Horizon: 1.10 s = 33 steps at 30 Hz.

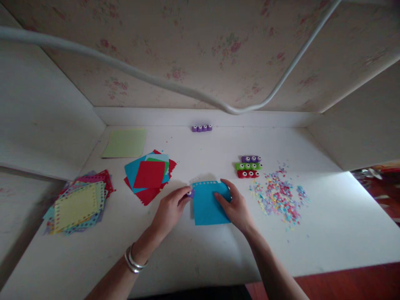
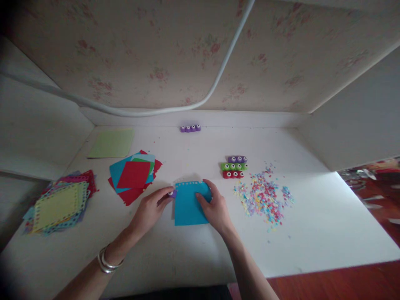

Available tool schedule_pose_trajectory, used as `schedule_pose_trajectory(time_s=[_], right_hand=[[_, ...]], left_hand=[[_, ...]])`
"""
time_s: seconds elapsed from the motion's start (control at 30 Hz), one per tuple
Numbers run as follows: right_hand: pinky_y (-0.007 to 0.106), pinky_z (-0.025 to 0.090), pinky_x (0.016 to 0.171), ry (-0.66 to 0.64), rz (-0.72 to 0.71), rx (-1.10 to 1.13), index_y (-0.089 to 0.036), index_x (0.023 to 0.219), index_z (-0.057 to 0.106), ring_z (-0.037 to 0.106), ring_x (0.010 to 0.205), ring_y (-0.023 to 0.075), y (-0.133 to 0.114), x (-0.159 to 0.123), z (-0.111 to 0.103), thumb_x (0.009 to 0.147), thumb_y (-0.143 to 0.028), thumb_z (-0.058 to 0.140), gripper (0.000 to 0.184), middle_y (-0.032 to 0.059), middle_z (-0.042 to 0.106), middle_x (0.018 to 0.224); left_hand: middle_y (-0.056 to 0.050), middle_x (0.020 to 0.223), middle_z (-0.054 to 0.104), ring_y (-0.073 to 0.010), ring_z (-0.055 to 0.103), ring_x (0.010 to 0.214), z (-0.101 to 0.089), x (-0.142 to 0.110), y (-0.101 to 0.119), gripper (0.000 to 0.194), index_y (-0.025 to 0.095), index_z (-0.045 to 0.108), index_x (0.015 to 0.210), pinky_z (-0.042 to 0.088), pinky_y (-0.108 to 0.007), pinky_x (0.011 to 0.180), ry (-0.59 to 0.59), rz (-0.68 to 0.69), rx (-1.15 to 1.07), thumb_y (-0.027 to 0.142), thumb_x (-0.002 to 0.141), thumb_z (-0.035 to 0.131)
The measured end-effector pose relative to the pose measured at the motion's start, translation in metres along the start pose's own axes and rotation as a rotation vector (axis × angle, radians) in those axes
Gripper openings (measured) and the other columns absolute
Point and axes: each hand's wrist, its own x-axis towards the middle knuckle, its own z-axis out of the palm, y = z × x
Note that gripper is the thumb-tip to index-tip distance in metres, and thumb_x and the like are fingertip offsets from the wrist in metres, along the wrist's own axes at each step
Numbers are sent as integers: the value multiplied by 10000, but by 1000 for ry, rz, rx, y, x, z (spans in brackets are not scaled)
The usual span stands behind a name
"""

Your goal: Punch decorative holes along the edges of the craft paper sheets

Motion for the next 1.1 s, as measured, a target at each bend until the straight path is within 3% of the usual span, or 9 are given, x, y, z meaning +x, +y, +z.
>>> schedule_pose_trajectory(time_s=[0.17, 0.27, 0.37, 0.5, 0.67, 1.1], right_hand=[[355, 572, 658, -6, -64, -88, -240, 1401, 506, 670, 755, 223, 0, -3, 3, 882, -492, 618, 588, 67, 714, 996], [461, 576, 841, 108, -303, -229, -230, 1493, 402, 652, 1063, 308, 5, -7, 4, 904, -451, 611, 663, 146, 617, 1308], [548, 431, 1076, 167, -575, -412, -263, 1509, 379, 400, 1396, 339, 13, -12, 5, 931, -373, 601, 629, 127, 367, 1565], [595, 283, 1170, -17, -737, -603, -281, 1436, 482, 424, 1394, 300, 23, -15, 6, 960, -338, 575, 488, 70, 505, 1485], [598, 228, 1191, -26, -767, -670, -239, 1340, 580, 467, 1366, 292, 26, -16, 9, 960, -333, 582, 392, 66, 548, 1448], [588, 214, 1200, -63, -767, -679, -238, 1351, 569, 457, 1375, 292, 22, -12, 6, 932, -303, 613, 426, 57, 533, 1461]], left_hand=[[-58, 1215, 684, -198, 663, 1104, 0, -3, 6, 289, 248, 623, 1224, 559, -345, 973, -43, 93, 58, 223, 936, 624], [-78, 1189, 678, -216, 647, 1098, 0, -8, 10, 374, 226, 579, 1284, 558, -373, 966, -6, 86, 115, 248, 918, 653], [-81, 1153, 683, -237, 629, 1090, 0, -12, 11, 388, 214, 588, 1264, 547, -408, 966, 34, 81, 163, 274, 894, 687], [-65, 1101, 695, -216, 623, 1052, 1, -15, 12, 286, 209, 624, 1207, 540, -392, 956, 32, 93, 181, 234, 924, 648], [-62, 1072, 697, -203, 622, 1032, 1, -14, 14, 242, 202, 636, 1175, 537, -375, 946, 47, 102, 165, 209, 933, 637], [-60, 1083, 699, -192, 622, 1049, -2, -10, 11, 274, 187, 637, 1185, 532, -350, 951, 7, 84, 129, 155, 914, 655]])
